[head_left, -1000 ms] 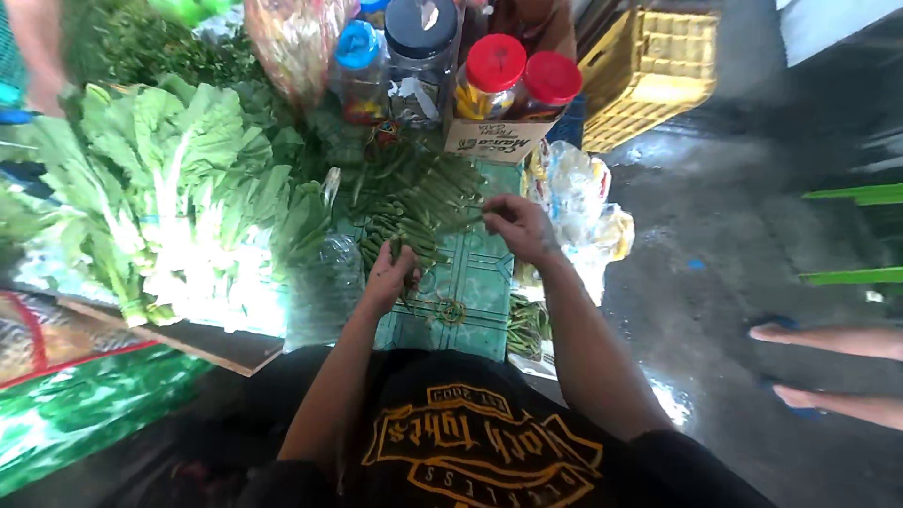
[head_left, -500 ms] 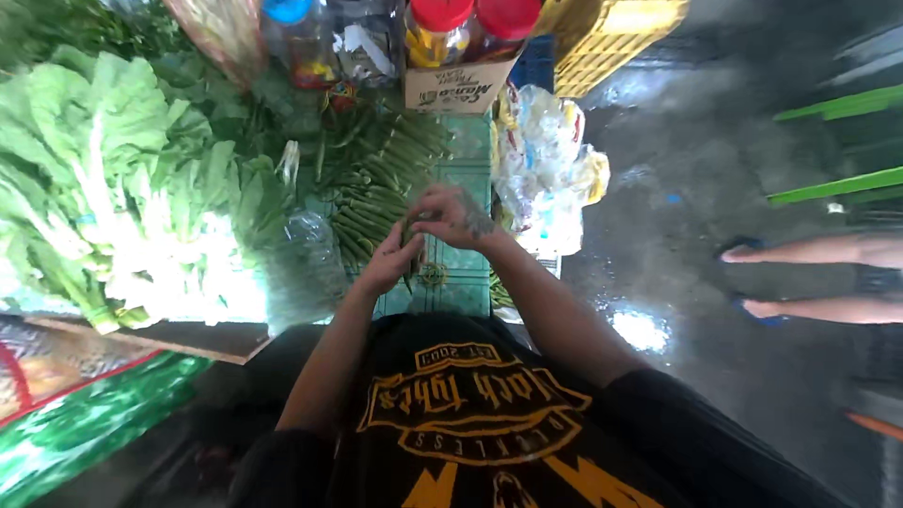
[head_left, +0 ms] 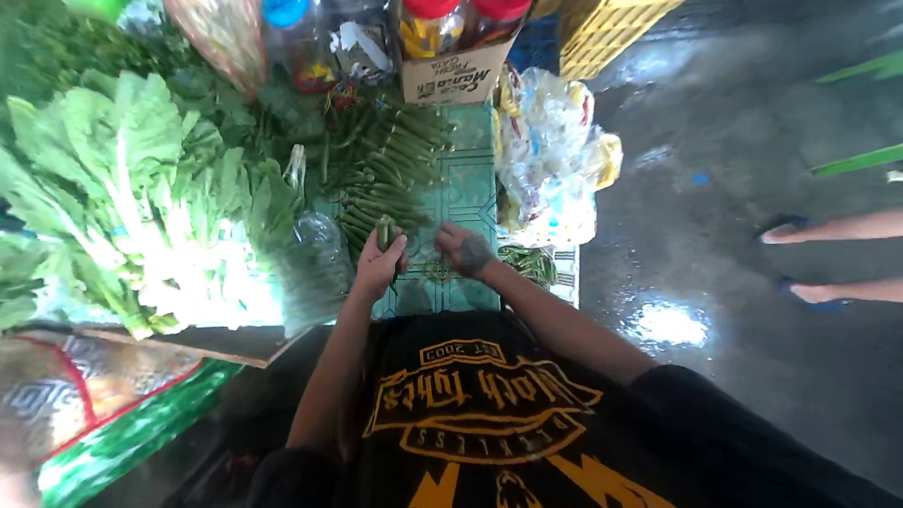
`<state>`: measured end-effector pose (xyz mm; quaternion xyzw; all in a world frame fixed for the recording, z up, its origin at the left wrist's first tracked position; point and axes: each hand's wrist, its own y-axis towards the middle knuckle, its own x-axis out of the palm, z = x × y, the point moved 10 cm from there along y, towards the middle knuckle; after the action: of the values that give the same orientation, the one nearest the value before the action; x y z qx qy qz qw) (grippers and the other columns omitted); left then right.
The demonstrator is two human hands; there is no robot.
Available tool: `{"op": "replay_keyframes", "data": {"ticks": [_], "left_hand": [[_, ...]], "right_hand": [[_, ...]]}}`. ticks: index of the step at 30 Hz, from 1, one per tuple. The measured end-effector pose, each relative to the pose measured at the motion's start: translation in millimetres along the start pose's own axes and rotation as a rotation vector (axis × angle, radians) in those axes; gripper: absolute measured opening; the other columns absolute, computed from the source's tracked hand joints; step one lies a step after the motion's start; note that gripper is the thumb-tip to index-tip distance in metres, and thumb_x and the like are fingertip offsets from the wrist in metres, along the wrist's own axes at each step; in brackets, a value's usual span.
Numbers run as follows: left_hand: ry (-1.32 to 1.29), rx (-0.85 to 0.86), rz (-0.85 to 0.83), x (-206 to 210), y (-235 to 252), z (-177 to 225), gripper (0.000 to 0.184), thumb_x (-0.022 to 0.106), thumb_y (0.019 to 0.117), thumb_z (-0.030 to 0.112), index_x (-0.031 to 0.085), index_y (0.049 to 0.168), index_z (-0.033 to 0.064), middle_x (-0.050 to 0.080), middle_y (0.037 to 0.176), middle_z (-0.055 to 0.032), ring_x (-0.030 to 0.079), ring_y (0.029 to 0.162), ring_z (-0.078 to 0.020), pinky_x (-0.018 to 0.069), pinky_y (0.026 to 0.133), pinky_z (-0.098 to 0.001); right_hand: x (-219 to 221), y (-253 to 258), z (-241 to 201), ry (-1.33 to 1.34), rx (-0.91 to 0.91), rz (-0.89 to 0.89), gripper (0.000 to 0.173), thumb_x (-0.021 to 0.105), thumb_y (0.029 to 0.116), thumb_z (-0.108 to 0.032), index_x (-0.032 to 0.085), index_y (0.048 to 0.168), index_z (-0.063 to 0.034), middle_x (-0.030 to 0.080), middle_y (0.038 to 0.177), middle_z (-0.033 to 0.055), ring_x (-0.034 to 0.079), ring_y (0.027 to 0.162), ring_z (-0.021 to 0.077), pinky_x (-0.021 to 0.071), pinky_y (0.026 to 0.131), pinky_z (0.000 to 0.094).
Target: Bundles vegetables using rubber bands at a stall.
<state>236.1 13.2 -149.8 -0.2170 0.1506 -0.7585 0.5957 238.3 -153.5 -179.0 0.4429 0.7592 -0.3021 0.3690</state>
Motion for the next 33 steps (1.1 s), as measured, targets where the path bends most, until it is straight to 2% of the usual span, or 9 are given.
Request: {"op": "replay_keyframes", "data": {"ticks": [9,12,15,18,21,25,29,31,33], "left_hand": [[0.313,0.027,-0.054,16.2,-2.5,0.1,0.039,0.065,0.1008,0.022,0.05,0.133,0.0067,0.064,0.08,-0.0082,0.062,0.062,-0.0173,0.056,0.06,-0.0333],[0.32,0.087,-0.119,32.7,-1.5,5.1,0.034,0.064,0.1003,0.02,0.051,0.129,0.0075,0.064,0.082,-0.0082,0.062,0.063,-0.0174,0.0561,0.06,-0.0336],[0.355,0.125,-0.179,47.6,-0.8,11.6,0.037,0.064,0.0991,0.02,0.05,0.131,0.0072,0.065,0.085,-0.0087,0.063,0.066,-0.0185,0.0573,0.063,-0.0351],[0.507,0.143,-0.22,60.3,-0.5,22.4,0.038,0.066,0.0987,0.024,0.051,0.13,0.007,0.065,0.085,-0.0083,0.064,0.068,-0.018,0.0573,0.064,-0.0366],[0.72,0.21,-0.285,78.0,-6.8,39.8,0.042,0.067,0.0982,0.023,0.052,0.133,0.0045,0.067,0.093,-0.0107,0.067,0.077,-0.019,0.0593,0.073,-0.0416],[0.795,0.266,-0.347,85.2,-10.9,50.0,0.05,0.068,0.0942,0.029,0.051,0.133,0.0022,0.067,0.095,-0.0129,0.067,0.08,-0.0217,0.0591,0.073,-0.0454],[0.105,0.141,-0.181,52.5,-14.4,41.7,0.028,0.064,0.0967,0.01,0.058,0.124,0.0032,0.065,0.081,-0.0093,0.062,0.062,-0.0169,0.0564,0.059,-0.0332],[-0.25,0.116,-0.147,49.3,-20.0,33.7,0.023,0.064,0.0965,0.008,0.057,0.118,0.0028,0.062,0.076,-0.0078,0.06,0.06,-0.0157,0.0568,0.06,-0.0328],[-0.365,0.166,-0.144,61.6,-27.8,31.5,0.028,0.07,0.0915,0.007,0.059,0.117,0.0026,0.066,0.08,-0.0093,0.064,0.065,-0.0168,0.0583,0.065,-0.0339]], "right_hand": [[-136.5,-43.9,54.9,1.247,0.252,0.61,0.035,0.044,0.1001,-0.005,0.048,0.135,-0.0024,0.072,0.095,0.008,0.071,0.089,0.0198,0.0593,0.09,0.0426],[-190.2,-57.9,55.3,1.3,0.151,0.687,0.042,0.037,0.0928,0.003,0.046,0.13,-0.0134,0.073,0.106,0.0054,0.071,0.071,0.0207,0.0635,0.068,0.0423],[-207.0,-57.3,44.1,1.077,0.177,0.553,0.059,0.067,0.0851,0.006,0.044,0.137,-0.0116,0.073,0.119,0.0104,0.074,0.069,0.0262,0.0635,0.056,0.0406],[-178.0,-33.6,14.9,0.724,0.103,0.208,0.112,0.091,0.0609,-0.021,0.029,0.153,-0.0135,0.065,0.133,0.0136,0.072,0.103,0.0302,0.0634,0.082,0.045],[-150.5,-9.1,-41.9,0.462,0.026,-0.094,0.132,0.098,0.0583,-0.035,0.018,0.163,-0.0202,0.063,0.134,0.0196,0.069,0.111,0.0368,0.0579,0.094,0.0552],[-117.8,11.6,-73.7,0.333,-0.035,-0.29,0.119,0.096,0.0694,-0.032,0.021,0.162,-0.021,0.07,0.115,0.0184,0.071,0.096,0.0361,0.0569,0.087,0.0593],[-104.0,-21.5,-35.3,0.987,-0.007,-0.151,0.065,0.085,0.0736,-0.017,0.054,0.13,-0.0049,0.071,0.081,0.0107,0.071,0.071,0.022,0.0627,0.071,0.0421],[-105.9,-41.5,-34.5,1.482,-0.182,-0.072,0.031,0.085,0.0815,-0.029,0.067,0.103,-0.0148,0.075,0.085,0.0027,0.075,0.085,0.0195,0.0622,0.088,0.0455],[-99.6,-49.4,-45.5,1.824,-0.273,0.053,0.023,0.081,0.0871,-0.038,0.072,0.105,-0.0262,0.076,0.1,0.0007,0.073,0.103,0.0225,0.0559,0.101,0.0525]]}}
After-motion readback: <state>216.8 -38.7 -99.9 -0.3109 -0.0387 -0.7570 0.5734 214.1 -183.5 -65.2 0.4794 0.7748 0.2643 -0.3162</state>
